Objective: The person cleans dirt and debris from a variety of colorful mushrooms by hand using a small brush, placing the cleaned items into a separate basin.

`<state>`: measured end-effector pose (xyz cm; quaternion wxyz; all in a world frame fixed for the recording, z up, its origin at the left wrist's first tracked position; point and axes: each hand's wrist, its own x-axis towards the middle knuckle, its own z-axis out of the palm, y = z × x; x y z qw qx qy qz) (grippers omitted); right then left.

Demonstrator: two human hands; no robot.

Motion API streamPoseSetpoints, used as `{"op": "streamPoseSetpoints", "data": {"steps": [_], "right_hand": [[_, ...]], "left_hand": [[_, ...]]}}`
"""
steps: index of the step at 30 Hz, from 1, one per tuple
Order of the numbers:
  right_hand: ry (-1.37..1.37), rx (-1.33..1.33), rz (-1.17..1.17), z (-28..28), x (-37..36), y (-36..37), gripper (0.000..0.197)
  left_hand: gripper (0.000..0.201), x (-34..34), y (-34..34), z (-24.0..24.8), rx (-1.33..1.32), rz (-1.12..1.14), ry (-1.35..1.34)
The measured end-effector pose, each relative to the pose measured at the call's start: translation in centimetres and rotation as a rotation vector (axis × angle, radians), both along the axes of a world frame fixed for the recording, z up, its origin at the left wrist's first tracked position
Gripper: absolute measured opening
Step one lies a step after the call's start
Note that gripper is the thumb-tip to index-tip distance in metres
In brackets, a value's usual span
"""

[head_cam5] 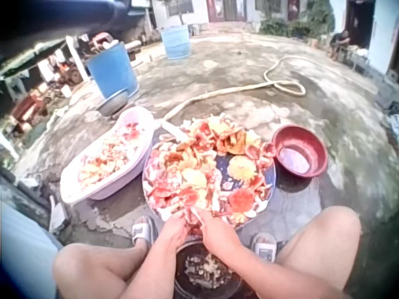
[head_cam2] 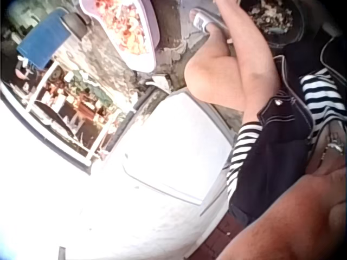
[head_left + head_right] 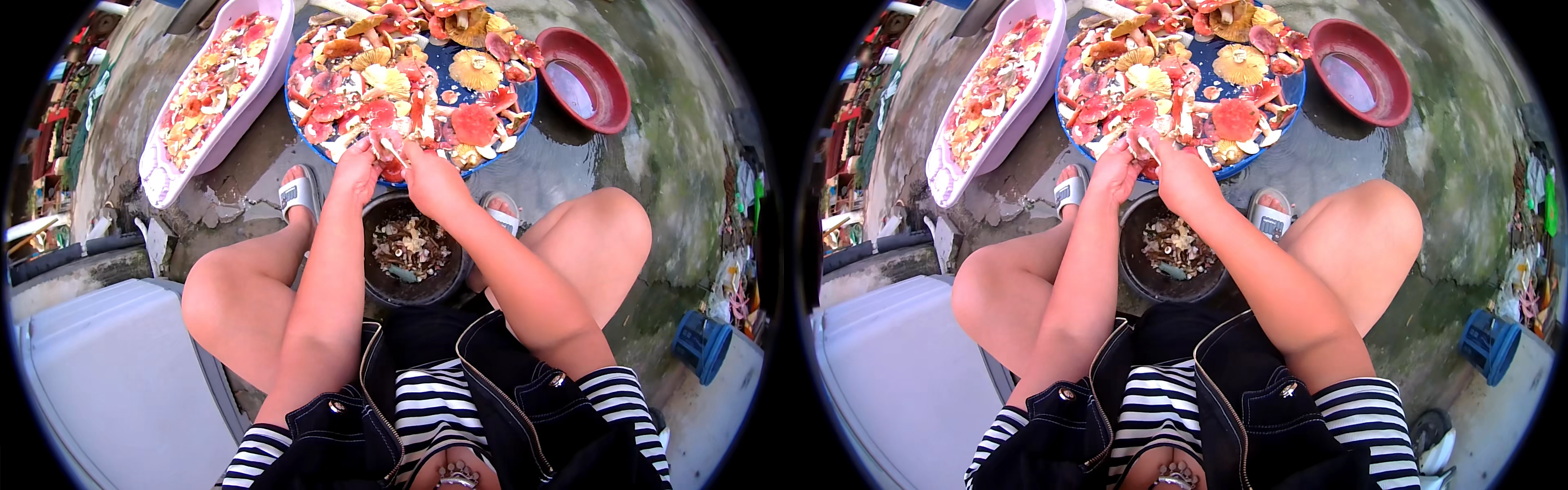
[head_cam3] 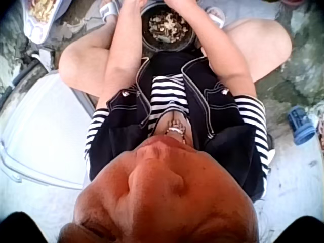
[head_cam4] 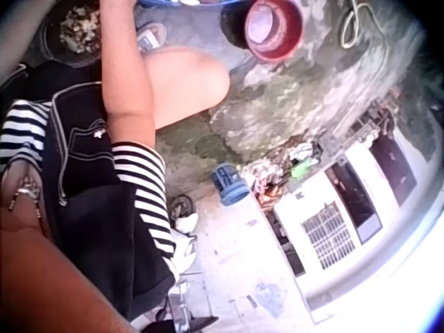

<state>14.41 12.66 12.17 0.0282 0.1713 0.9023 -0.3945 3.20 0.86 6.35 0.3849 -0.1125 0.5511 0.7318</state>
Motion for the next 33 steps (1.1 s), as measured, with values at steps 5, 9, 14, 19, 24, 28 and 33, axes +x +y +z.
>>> {"op": "streamPoseSetpoints", "data": {"steps": [5,9,14,19,24,28,33], "right_hand": [[0.025,0.093,-0.046,-1.7,-0.5,1.0,0.048],[0.021,0.016,0.034,-0.5,-0.1,-0.3,0.040],[-0.015,0.079,-0.034,-0.7,-0.8,1.1,0.046],[0.088,0.070,-0.066,-0.4,-0.5,0.5,0.025],[0.070,0.012,0.005,-0.2,-0.4,0.5,0.024],[0.047,0.056,-0.095,-0.5,-0.8,2.3,0.026],[0.038,-0.026,-0.086,-1.2,-1.2,1.7,0.027]], "left_hand": [[0.026,0.4,0.9,-0.6,0.062,-0.021,0.004],[0.027,-0.5,-0.8,-0.5,-0.027,-0.026,0.047],[0.028,-0.2,0.1,-0.7,0.026,-0.091,0.020],[0.026,0.0,-0.2,0.0,-0.004,0.009,0.025],[0.026,-0.8,-0.9,-0.2,-0.021,-0.014,0.075],[0.025,-2.6,-1.9,-0.3,-0.140,-0.004,0.169],[0.033,-3.8,-3.6,0.3,-0.199,0.171,0.176]]}}
